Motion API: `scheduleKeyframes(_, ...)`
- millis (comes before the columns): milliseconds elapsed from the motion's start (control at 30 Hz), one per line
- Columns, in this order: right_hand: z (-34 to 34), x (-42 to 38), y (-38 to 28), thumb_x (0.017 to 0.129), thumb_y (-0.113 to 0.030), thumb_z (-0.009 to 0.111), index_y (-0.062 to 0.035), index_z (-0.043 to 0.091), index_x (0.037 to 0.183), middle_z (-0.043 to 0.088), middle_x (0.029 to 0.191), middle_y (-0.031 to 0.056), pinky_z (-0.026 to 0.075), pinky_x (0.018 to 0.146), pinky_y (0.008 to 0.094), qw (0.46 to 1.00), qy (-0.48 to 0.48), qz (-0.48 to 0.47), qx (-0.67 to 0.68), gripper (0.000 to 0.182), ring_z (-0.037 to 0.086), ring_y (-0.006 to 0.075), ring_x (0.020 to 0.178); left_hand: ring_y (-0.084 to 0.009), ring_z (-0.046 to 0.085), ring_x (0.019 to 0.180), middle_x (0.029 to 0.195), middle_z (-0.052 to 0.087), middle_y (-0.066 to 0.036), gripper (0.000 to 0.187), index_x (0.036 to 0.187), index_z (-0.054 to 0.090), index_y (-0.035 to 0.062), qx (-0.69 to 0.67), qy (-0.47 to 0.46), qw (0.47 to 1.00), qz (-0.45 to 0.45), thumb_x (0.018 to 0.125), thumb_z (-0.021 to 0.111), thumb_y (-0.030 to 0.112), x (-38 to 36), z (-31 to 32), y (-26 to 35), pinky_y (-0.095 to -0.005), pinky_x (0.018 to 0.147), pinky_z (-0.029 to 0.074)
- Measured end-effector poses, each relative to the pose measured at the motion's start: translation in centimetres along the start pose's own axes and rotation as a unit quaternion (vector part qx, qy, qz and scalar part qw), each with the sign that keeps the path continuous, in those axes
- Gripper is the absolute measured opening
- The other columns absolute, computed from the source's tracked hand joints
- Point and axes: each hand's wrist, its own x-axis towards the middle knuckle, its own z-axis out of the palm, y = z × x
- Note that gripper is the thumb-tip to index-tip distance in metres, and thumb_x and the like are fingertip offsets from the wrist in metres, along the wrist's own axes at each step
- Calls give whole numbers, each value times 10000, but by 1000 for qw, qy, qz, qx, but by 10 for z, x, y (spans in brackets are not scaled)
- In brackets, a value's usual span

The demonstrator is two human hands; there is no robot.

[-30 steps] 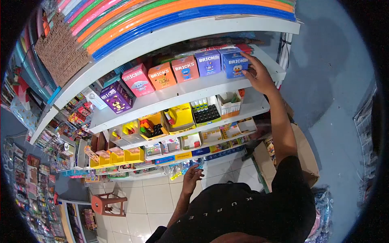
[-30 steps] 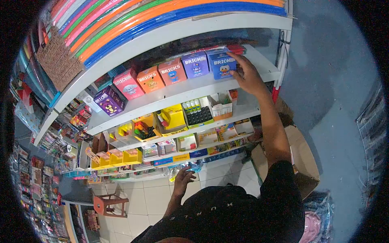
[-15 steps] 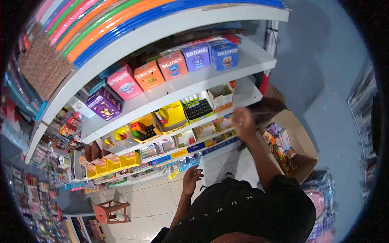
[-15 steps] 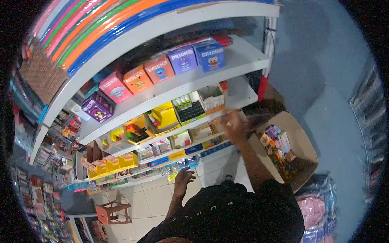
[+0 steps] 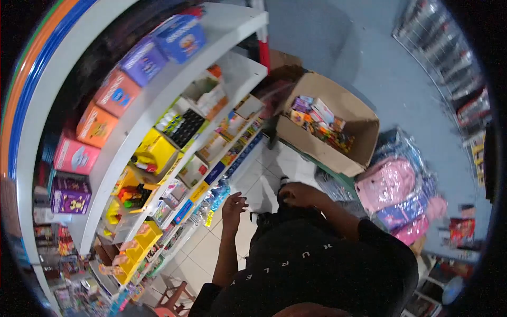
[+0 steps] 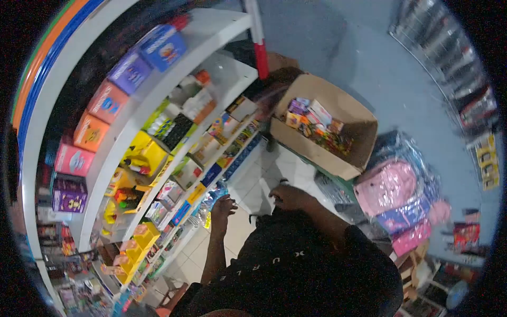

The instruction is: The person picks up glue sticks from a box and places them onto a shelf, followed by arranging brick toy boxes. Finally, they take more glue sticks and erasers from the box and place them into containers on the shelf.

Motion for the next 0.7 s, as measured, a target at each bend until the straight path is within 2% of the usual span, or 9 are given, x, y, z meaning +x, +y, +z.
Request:
scheduleKeyframes(67, -14, -6, 12, 814, -206, 659, -14, 614, 1115, 612, 1085, 205, 442, 967, 462, 999, 12, 45, 15, 360, 561, 380, 1085, -144, 655, 824, 986, 656, -45, 345, 1234, 567, 26, 37, -16, 999, 19, 940, 619, 200, 6, 8, 11, -272, 706, 509)
scheduleKeyframes(100, -22, -12, 15, 815, -190, 663, -16, 612, 1120, 612, 1093, 198, 442, 972, 464, 998, 32, 50, 24, 355, 560, 379, 1085, -142, 655, 829, 991, 658, -47, 342, 1228, 566, 28, 39, -19, 999, 11, 943, 621, 209, 11, 12, 12, -269, 708, 503)
scheduleKeyframes(133, -18, -12, 35, 849, -196, 664, -46, 615, 1125, 618, 1043, 157, 478, 884, 436, 995, 86, -11, -40, 318, 601, 329, 1007, -147, 655, 832, 997, 660, -52, 338, 1223, 564, 29, 41, -18, 999, 16, 944, 620, 212, 16, 18, 14, -273, 716, 503)
scheduleKeyframes(200, -23, -15, 64, 847, -189, 662, -55, 620, 1118, 618, 1061, 154, 464, 928, 434, 997, 74, 16, -31, 306, 585, 334, 1056, -152, 654, 835, 1017, 661, -66, 337, 1223, 559, 30, 56, -16, 998, 39, 945, 620, 210, 21, 31, 23, -279, 718, 507)
scheduleKeyframes(333, -62, -26, 98, 847, -193, 673, -67, 623, 1119, 620, 1063, 149, 471, 920, 430, 993, 104, 58, -21, 303, 586, 333, 1050, -174, 662, 855, 1058, 660, -108, 366, 1240, 548, 13, 84, -17, 995, 45, 948, 616, 222, 38, 59, 26, -293, 717, 526)
scheduleKeyframes(467, -121, -49, 138, 881, -196, 660, -57, 629, 1107, 633, 1091, 141, 513, 840, 403, 971, 213, 105, -13, 267, 640, 292, 985, -172, 663, 857, 1060, 659, -116, 353, 1241, 542, 3, 90, -20, 995, 23, 951, 608, 194, 46, 106, 38, -280, 713, 524)
scheduleKeyframes(567, -139, -60, 220, 880, -204, 682, -48, 624, 1120, 639, 1077, 151, 525, 813, 385, 948, 287, 130, 51, 292, 660, 275, 940, -168, 661, 855, 1061, 658, -117, 333, 1233, 545, 4, 101, -36, 994, 12, 951, 609, 171, 54, 140, 42, -269, 711, 522)
scheduleKeyframes(667, -151, -62, 277, 864, -197, 715, -70, 578, 1213, 648, 1082, 146, 526, 827, 379, 945, 221, 235, 48, 395, 659, 271, 953, -166, 660, 851, 1058, 658, -116, 341, 1236, 543, 8, 124, -43, 991, 8, 950, 614, 179, 64, 167, 38, -278, 713, 524)
scheduleKeyframes(700, -139, -60, 313, 869, -211, 714, -75, 559, 1234, 647, 1082, 150, 527, 829, 383, 949, 212, 231, 32, 419, 656, 273, 965, -165, 659, 850, 1058, 659, -114, 338, 1233, 545, 9, 125, -40, 991, -2, 948, 616, 178, 68, 176, 36, -280, 713, 523)
